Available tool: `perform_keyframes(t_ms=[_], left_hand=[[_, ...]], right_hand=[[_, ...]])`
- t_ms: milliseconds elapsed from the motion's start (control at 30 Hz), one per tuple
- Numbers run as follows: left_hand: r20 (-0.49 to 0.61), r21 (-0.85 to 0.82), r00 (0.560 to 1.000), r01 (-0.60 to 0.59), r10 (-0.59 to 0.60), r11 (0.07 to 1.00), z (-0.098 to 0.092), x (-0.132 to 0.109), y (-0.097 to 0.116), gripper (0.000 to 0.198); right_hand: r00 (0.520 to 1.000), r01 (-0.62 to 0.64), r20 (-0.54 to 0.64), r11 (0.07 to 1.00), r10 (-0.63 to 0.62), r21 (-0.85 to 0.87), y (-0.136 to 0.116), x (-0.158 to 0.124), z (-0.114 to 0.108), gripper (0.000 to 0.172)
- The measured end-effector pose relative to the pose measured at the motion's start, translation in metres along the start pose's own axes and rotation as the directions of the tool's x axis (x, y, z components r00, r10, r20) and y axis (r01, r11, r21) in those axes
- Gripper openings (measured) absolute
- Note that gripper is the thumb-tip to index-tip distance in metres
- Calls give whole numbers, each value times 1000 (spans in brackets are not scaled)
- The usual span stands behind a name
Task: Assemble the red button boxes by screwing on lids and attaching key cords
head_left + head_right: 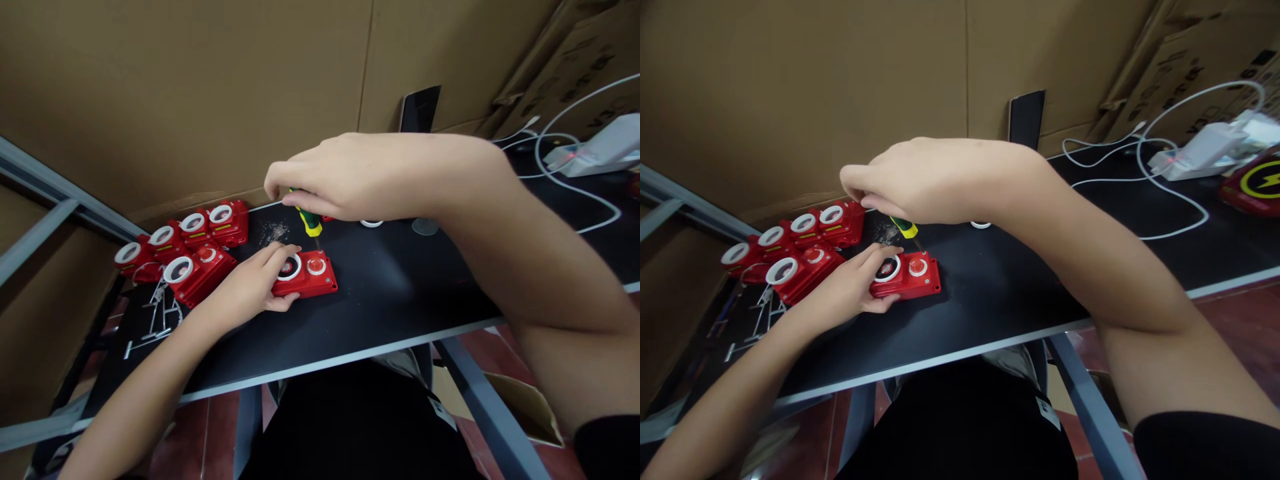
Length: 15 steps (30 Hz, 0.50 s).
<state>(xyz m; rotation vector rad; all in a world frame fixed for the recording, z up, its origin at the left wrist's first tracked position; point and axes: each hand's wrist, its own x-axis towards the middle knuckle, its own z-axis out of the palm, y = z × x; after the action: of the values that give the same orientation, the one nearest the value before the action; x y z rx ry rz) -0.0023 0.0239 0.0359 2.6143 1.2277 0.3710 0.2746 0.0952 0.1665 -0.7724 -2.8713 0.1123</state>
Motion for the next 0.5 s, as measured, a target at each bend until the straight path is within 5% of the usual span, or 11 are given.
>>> perform_keyframes(t_ms=[267, 433, 500], left_hand=[[8, -4, 1000, 3, -3, 1000, 0, 1, 0, 71], [4, -8, 1000, -2, 2, 1000, 0, 1, 0, 71], [2, -2, 1000, -5, 5, 1000, 0, 1, 0, 71]], right_hand=[[999, 46, -24, 980, -42, 192, 6, -8, -7, 38], [998, -25, -53, 968, 39, 250, 7, -12, -9, 12], [998, -53, -26, 984, 58, 171, 6, -12, -8, 15]])
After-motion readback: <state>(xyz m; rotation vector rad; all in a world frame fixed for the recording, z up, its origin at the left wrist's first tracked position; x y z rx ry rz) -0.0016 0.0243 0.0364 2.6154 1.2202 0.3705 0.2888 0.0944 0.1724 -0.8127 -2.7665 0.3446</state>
